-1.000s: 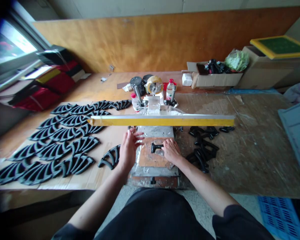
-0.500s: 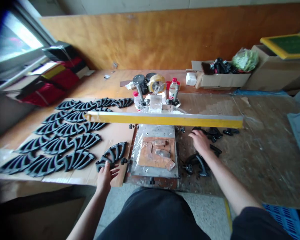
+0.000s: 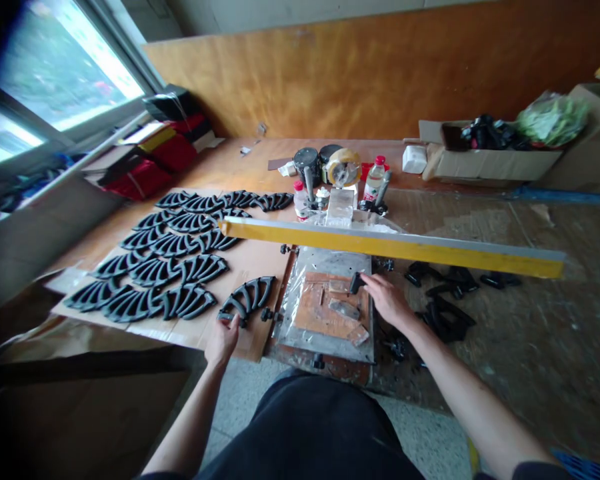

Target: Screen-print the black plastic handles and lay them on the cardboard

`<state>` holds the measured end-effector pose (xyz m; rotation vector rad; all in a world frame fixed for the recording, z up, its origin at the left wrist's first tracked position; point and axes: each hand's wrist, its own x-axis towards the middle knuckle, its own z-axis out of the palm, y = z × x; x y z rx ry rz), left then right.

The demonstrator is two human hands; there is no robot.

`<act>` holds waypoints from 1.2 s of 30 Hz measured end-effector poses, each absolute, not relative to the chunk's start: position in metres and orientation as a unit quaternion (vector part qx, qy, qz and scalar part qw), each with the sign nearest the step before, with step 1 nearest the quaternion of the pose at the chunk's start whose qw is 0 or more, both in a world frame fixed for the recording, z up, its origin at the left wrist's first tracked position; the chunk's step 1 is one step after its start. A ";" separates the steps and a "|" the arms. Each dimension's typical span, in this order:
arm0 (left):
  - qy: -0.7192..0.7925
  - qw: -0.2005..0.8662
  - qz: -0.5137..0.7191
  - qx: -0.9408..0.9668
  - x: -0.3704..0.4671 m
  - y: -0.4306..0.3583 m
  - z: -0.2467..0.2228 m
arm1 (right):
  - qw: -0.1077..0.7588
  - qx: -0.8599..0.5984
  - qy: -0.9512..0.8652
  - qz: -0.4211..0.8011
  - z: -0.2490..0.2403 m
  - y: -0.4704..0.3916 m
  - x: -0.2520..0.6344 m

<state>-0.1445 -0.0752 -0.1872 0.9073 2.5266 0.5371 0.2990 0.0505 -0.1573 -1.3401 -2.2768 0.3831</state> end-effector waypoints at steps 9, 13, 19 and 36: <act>0.869 0.053 0.083 0.484 -0.086 -0.051 -0.194 | 0.153 -0.409 -0.900 0.006 -0.148 0.021 0.226; 0.881 0.053 0.084 0.462 -0.091 -0.038 -0.203 | 0.161 -0.397 -0.904 0.000 -0.141 0.022 0.216; 0.884 0.020 0.100 0.456 -0.092 -0.039 -0.207 | 0.253 -0.356 -0.887 0.153 -0.128 0.020 0.151; 0.791 -0.114 0.167 0.578 -0.147 -0.008 -0.167 | 0.101 -0.311 -0.887 0.326 -0.128 0.040 0.004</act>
